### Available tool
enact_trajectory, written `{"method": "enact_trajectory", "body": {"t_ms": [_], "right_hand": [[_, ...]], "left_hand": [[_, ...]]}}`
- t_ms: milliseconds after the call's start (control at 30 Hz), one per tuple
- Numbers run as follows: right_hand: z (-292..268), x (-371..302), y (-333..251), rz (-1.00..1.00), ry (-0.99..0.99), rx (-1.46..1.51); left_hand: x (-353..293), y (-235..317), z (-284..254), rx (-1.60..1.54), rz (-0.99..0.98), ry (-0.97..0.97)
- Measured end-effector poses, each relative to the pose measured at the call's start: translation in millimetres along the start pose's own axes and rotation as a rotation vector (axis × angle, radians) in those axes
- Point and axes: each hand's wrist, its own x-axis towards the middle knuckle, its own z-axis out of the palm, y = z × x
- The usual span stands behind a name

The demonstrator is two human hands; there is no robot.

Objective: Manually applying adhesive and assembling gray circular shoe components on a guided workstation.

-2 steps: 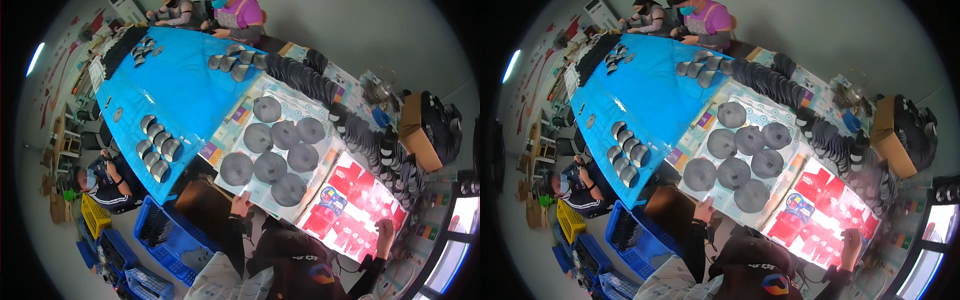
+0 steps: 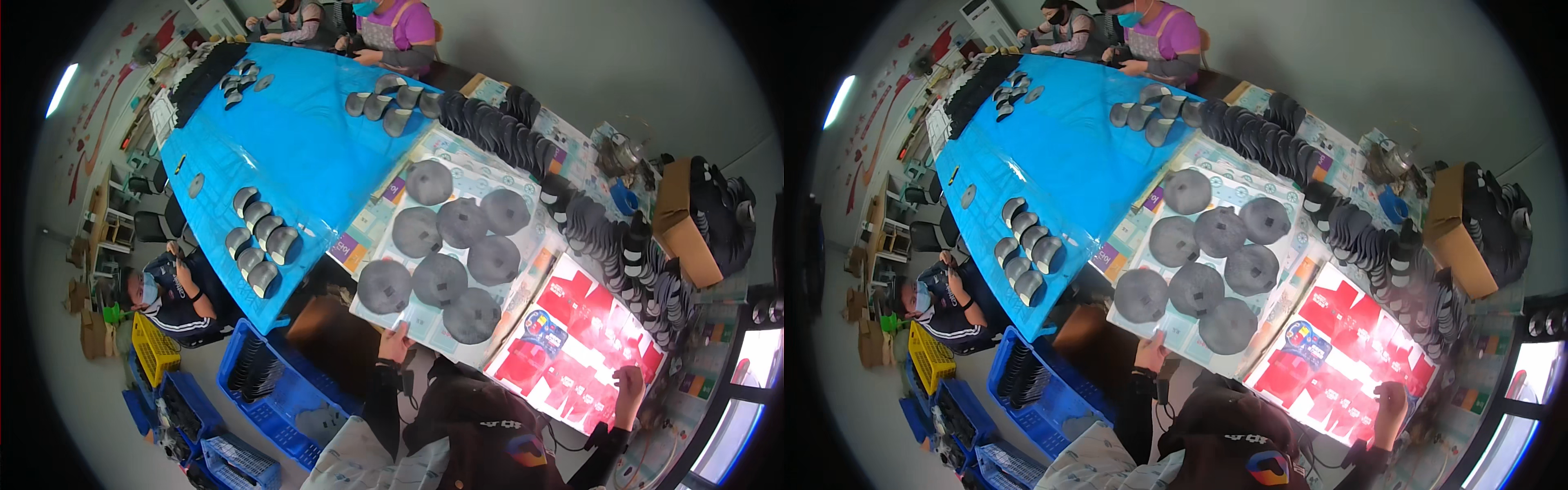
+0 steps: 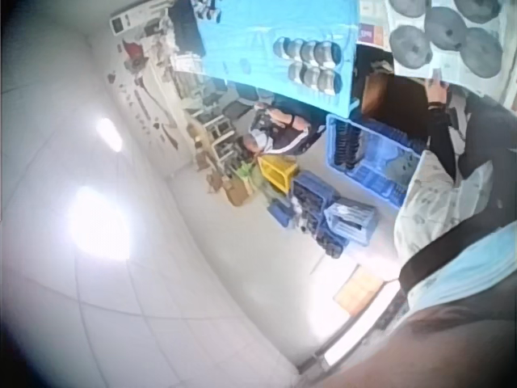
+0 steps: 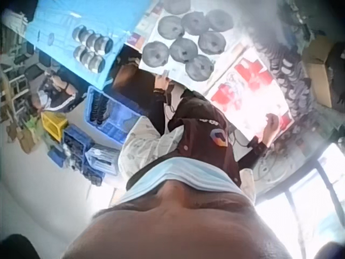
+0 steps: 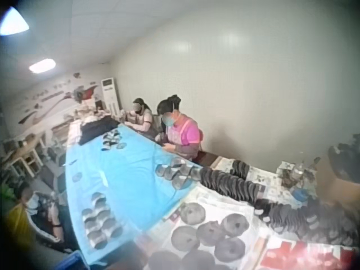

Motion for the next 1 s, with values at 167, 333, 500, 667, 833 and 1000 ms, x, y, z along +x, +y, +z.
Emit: {"method": "enact_trajectory", "body": {"t_ms": [167,333,500,667,833,1000], "right_hand": [[0,0,7,0.059,0.045,0.016],[18,9,-5,0.043,-0.006,-0.006],[5,-17,20,0.093,0.016,-0.037],[-20,-67,56,0.139,0.115,-0.057],[-42,-85,122,0.364,0.059,-0.324],[-95,-171,290,0.745,0.227,-0.064]], "left_hand": [[19,-2,24,-0.181,0.151,-0.012],[136,11,-14,-0.116,0.533,0.011],[249,66,13,0.113,0.748,0.288],[319,128,57,-0.614,0.424,0.119],[313,169,18,-0.329,0.113,-0.2],[174,64,25,-0.103,-0.184,-0.243]]}}
